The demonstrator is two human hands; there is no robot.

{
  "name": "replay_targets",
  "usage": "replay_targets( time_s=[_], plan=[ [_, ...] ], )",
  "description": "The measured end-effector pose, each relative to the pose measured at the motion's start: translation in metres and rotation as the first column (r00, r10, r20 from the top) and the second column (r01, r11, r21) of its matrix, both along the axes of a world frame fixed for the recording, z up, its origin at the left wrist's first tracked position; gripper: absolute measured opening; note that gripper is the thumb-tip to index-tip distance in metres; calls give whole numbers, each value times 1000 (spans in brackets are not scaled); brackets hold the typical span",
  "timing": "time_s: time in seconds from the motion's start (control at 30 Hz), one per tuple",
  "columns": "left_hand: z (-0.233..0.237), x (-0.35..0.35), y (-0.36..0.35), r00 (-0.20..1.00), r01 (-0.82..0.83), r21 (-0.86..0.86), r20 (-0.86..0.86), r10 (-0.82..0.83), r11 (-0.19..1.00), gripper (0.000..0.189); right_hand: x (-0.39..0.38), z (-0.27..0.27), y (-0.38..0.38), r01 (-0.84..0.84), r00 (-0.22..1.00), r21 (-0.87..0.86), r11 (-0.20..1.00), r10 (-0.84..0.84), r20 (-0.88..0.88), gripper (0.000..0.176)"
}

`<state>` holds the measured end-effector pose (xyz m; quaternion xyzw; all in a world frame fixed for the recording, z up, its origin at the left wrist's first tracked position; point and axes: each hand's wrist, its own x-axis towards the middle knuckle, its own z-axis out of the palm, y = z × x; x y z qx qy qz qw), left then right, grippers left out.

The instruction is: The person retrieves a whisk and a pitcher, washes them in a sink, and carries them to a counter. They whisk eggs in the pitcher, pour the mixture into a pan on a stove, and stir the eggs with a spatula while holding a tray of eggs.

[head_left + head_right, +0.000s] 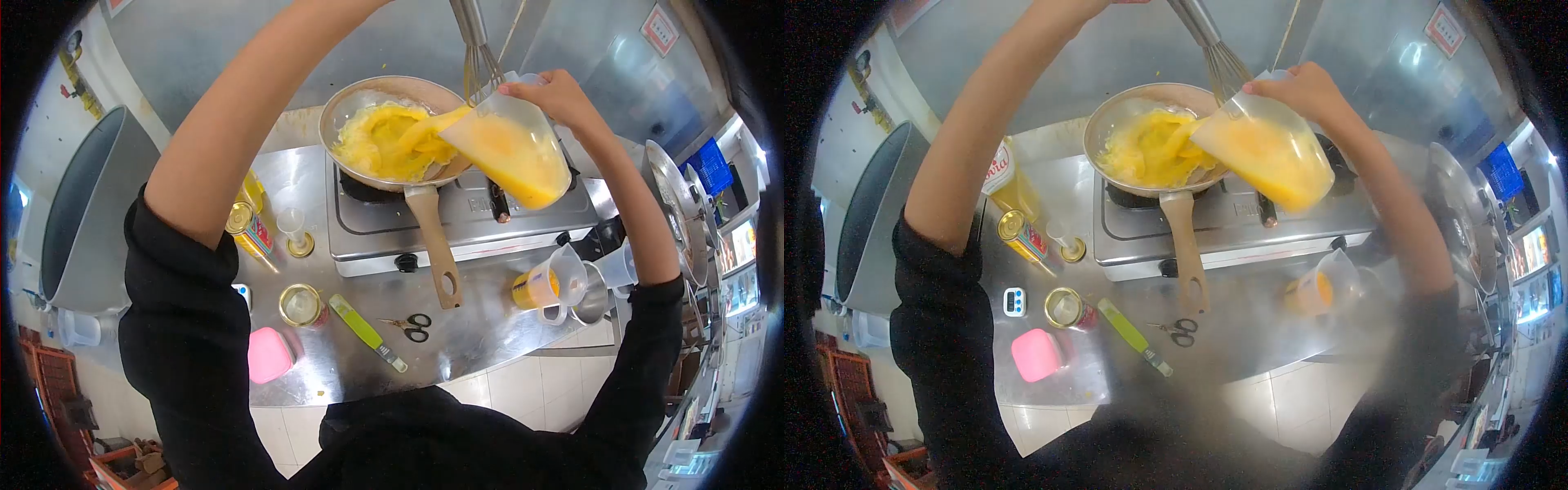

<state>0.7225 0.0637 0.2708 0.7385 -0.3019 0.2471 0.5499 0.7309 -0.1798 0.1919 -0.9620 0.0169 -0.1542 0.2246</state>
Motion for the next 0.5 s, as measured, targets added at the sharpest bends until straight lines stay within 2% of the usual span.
replay_targets(
  time_s=[0.07,0.1,0.17,0.2,0.27,0.3,0.37,0.5],
  plan=[
    [0,-7,4,999,-32,-1,4,32,999,21,-2,12,8,-94,985,27,995,97,-142,62],
    [0,-9,6,998,-62,-2,6,62,998,21,1,11,10,-94,985,26,995,97,-141,62],
    [-2,-8,10,997,-68,-18,27,68,998,21,4,10,16,-29,997,-211,977,43,63,71],
    [-3,-7,12,996,-71,-34,46,73,997,22,5,13,17,-29,997,-211,977,44,64,71],
    [-2,-6,13,995,-96,-46,23,97,994,22,2,25,24,-96,992,-217,971,76,-98,77],
    [-2,-6,14,993,-120,-57,-1,120,991,22,4,24,25,-97,992,-217,971,77,-98,77],
    [-3,-7,18,993,-120,-61,6,120,991,21,7,23,26,-69,997,-325,943,70,-10,68],
    [-3,-9,23,989,-147,-60,18,149,987,20,7,24,29,-57,996,-368,928,76,37,66]
  ],
)
